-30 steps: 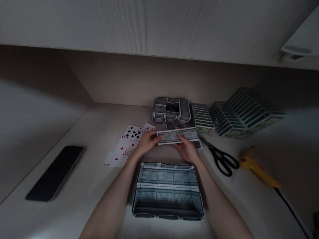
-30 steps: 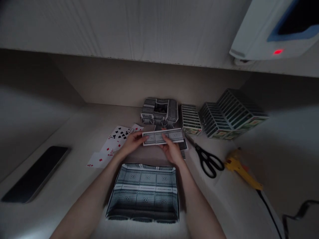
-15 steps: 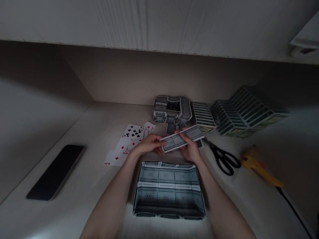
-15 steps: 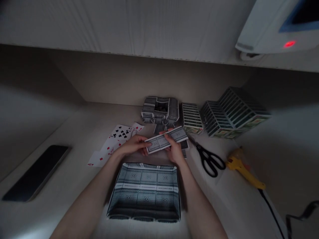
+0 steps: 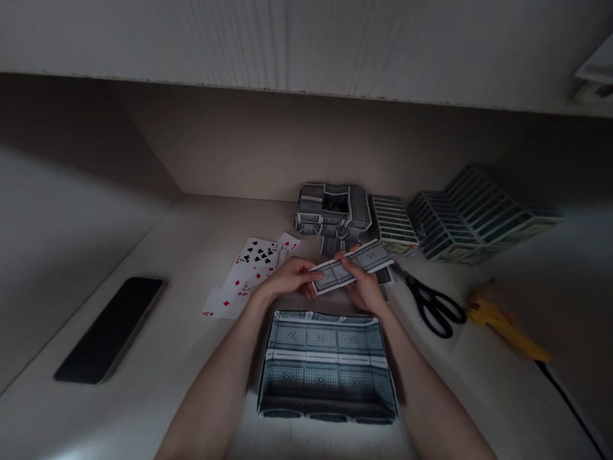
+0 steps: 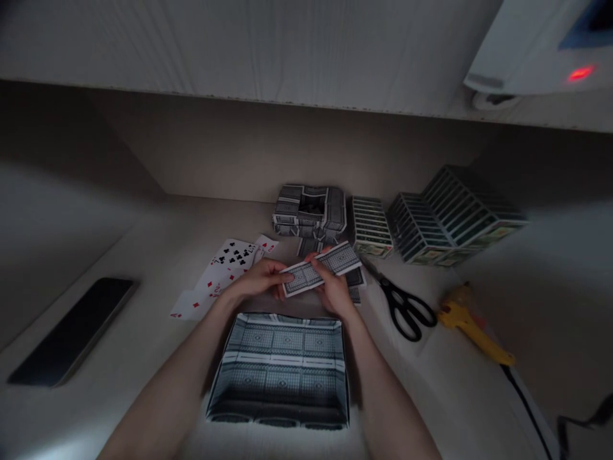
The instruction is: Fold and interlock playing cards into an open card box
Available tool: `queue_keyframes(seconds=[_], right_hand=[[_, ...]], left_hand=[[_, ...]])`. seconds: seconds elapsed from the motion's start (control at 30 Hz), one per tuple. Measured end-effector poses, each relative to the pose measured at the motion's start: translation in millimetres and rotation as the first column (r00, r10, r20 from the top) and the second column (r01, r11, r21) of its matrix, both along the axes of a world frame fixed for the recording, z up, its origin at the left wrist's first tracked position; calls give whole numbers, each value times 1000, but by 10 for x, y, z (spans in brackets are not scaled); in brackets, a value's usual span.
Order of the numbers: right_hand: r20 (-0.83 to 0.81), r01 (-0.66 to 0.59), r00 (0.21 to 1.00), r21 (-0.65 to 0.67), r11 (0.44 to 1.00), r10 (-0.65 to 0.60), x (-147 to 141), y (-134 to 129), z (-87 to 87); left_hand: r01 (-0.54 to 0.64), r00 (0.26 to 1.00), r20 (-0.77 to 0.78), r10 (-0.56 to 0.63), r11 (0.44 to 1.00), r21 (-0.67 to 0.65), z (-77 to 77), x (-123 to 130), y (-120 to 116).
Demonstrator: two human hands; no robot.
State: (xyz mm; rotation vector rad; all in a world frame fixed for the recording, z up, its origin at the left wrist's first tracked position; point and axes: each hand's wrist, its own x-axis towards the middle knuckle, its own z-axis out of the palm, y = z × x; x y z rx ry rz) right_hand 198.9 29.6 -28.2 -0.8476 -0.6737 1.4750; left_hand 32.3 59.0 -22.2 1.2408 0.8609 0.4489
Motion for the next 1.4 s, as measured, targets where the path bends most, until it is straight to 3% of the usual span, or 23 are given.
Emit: queue_keyframes(seconds=[0.57,1.07,1.4], right_hand=[[33,-50,998,23,998,49,-66,-39,38],[59,-34,998,99,995,28,-81,-41,-1],[59,-19,998,72,997,15,-90,-53,2]], left_hand=[[14,1000,20,-14,1000,1,-19,-27,4],[-4,1000,26,4,1000,10,-8,-30,-6],[-25,1000,8,25,1000,2,31,-24,-25]])
